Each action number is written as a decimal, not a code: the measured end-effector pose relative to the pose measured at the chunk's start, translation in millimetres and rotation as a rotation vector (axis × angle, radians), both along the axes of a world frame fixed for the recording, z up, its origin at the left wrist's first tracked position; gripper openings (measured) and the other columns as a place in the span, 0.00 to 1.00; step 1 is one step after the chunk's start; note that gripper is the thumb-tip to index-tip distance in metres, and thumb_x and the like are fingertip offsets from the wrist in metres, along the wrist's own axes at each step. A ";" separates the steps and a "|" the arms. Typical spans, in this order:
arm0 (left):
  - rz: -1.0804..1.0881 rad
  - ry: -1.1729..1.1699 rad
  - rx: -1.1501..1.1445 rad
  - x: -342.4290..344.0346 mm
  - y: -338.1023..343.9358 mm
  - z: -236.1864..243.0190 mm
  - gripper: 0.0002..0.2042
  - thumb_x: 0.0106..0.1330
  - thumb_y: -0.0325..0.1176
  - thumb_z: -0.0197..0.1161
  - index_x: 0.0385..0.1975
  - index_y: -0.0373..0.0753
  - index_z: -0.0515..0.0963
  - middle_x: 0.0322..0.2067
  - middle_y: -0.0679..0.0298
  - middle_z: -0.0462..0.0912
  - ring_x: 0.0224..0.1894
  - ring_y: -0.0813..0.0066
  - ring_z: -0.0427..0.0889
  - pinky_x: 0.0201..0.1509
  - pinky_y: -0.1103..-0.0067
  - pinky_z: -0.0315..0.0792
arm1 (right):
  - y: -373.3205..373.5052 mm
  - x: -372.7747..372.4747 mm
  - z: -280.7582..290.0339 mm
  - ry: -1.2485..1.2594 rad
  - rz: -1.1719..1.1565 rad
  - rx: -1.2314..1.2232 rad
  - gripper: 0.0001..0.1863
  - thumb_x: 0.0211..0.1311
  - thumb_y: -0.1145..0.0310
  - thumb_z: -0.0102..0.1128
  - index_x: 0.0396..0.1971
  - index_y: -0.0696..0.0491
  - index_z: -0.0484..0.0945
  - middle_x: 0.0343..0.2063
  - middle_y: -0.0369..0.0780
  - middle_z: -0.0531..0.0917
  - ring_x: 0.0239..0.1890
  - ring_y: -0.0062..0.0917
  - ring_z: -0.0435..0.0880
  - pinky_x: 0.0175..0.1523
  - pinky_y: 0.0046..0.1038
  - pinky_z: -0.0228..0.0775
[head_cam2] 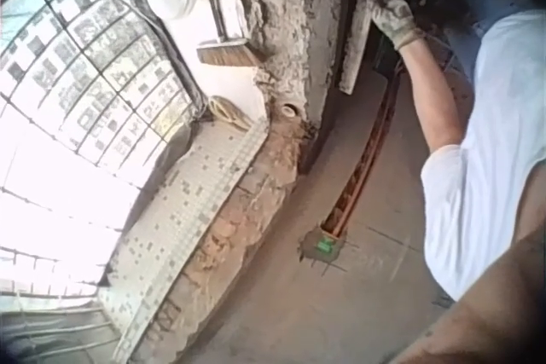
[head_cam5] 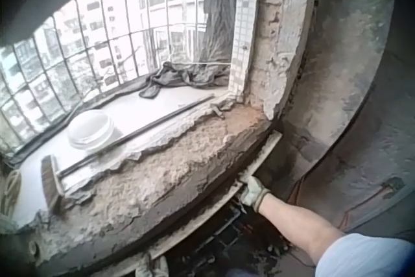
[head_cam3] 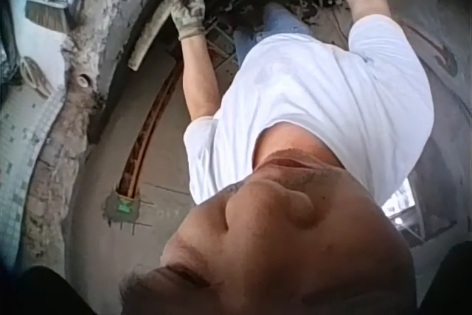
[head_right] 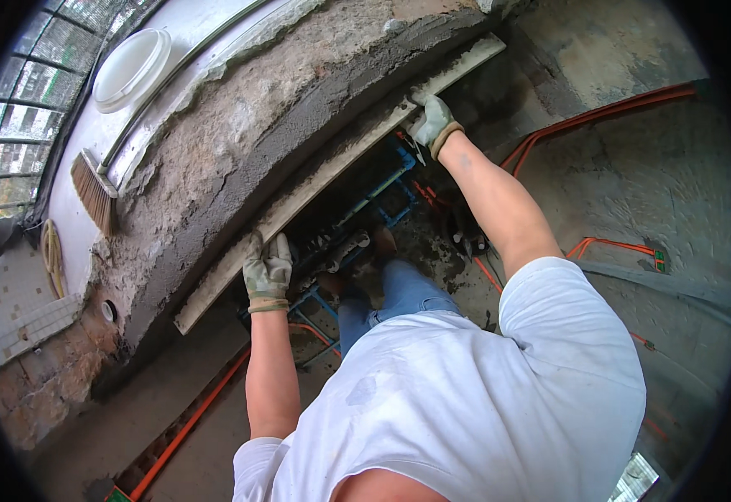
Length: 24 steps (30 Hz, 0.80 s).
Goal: Applying and leveling cement plaster on a wall around plumbing conduits using a straight edge and trowel.
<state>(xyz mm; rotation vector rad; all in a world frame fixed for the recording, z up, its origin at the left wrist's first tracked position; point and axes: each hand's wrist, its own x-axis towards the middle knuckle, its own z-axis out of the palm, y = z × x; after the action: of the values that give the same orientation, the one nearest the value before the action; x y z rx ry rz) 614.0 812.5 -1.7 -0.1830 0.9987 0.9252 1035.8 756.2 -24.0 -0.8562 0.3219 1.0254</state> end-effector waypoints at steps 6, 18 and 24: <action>-0.029 0.023 0.089 -49.1 3.5 3.8 0.06 0.63 0.27 0.63 0.38 0.37 0.79 0.41 0.62 0.83 0.46 0.69 0.80 0.58 0.66 0.72 | 6.7 -43.6 17.2 -0.013 -0.009 -0.026 0.06 0.63 0.72 0.53 0.39 0.49 0.74 0.34 0.36 0.77 0.37 0.29 0.77 0.45 0.39 0.77; 0.081 0.173 0.050 -69.1 6.5 37.3 0.09 0.66 0.29 0.60 0.43 0.34 0.76 0.45 0.56 0.80 0.49 0.65 0.79 0.57 0.68 0.75 | 4.3 -76.1 40.2 -0.052 0.010 -0.085 0.05 0.64 0.69 0.52 0.37 0.47 0.76 0.34 0.34 0.79 0.40 0.25 0.79 0.47 0.37 0.76; -0.070 -0.177 0.097 7.0 -1.3 23.7 0.07 0.66 0.30 0.59 0.40 0.37 0.76 0.37 0.64 0.82 0.44 0.72 0.79 0.60 0.72 0.71 | -5.3 28.6 21.8 -0.040 0.095 0.034 0.06 0.62 0.68 0.53 0.35 0.50 0.77 0.32 0.37 0.82 0.38 0.30 0.81 0.48 0.39 0.77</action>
<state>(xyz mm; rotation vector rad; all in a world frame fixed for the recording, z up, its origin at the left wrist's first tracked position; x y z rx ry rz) 621.0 811.1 21.9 -0.1445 0.7904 0.8759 1064.4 750.9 -2.2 -0.8665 0.2306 1.0969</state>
